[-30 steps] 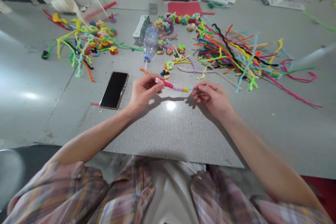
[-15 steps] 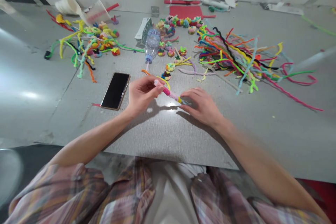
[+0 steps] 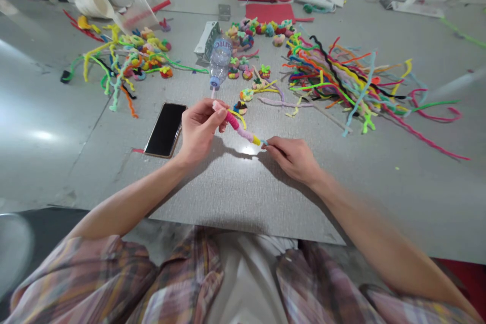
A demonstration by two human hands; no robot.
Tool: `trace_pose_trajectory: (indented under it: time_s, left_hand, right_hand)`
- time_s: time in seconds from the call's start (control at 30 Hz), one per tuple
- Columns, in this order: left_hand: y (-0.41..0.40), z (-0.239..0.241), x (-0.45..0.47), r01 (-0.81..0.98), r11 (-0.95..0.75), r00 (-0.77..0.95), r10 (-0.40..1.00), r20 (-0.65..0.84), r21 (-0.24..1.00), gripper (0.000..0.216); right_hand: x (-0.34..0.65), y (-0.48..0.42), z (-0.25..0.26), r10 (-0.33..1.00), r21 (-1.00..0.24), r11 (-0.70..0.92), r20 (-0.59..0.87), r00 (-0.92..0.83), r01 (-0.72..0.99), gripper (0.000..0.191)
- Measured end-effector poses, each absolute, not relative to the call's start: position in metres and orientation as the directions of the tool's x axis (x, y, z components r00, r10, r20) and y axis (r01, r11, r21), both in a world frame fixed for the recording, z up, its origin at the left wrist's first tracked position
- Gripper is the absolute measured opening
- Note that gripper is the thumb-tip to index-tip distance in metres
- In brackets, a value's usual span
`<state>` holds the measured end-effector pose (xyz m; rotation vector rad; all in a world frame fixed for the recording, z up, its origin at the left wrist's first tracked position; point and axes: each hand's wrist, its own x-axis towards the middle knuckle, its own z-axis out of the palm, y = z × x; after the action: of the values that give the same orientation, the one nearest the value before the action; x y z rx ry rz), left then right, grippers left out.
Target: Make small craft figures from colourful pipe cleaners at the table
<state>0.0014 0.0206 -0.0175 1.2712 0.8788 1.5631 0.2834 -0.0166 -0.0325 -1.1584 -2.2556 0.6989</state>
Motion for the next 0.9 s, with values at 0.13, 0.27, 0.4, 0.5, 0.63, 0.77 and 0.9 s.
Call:
trace_pose_trajectory:
  time_s: [0.13,0.27,0.4,0.5,0.63,0.77,0.9]
  left_hand:
    - [0.021,-0.016,0.002,-0.206,-0.33,-0.037,0.943,0.33,0.921,0.039]
    - [0.015,-0.009,0.008,-0.159,-0.322,0.072,0.939,0.336,0.933,0.052]
    - [0.001,-0.002,0.015,-0.236,-0.135,0.326,0.922,0.209,0.963,0.049]
    - [-0.007,0.0,0.015,-0.242,0.1,0.536,0.843,0.047,0.965,0.039]
    - [-0.01,0.005,0.013,-0.062,0.138,0.635,0.769,-0.067,0.989,0.039]
    - [-0.009,0.007,0.013,0.121,-0.075,0.662,0.75,-0.024,0.99,0.045]
    - [-0.009,0.004,0.016,0.237,-0.256,0.71,0.704,0.013,0.937,0.038]
  right_hand:
    - [0.284,-0.016,-0.032,0.829,-0.648,0.512,0.199,-0.523,0.565,0.035]
    - [0.284,-0.014,-0.025,0.796,-0.661,0.559,0.257,-0.548,0.501,0.033]
    - [0.285,-0.016,-0.02,0.844,-0.707,0.521,0.343,-0.413,0.478,0.03]
    - [0.284,-0.019,-0.019,0.865,-0.723,0.498,0.379,-0.328,0.479,0.027]
    - [0.28,-0.023,-0.02,0.821,-0.7,0.57,0.503,-0.269,0.43,0.015]
    - [0.275,-0.029,-0.017,0.77,-0.675,0.637,0.571,-0.283,0.371,0.007]
    - [0.27,-0.035,-0.012,0.705,-0.642,0.709,0.623,-0.339,0.293,0.013]
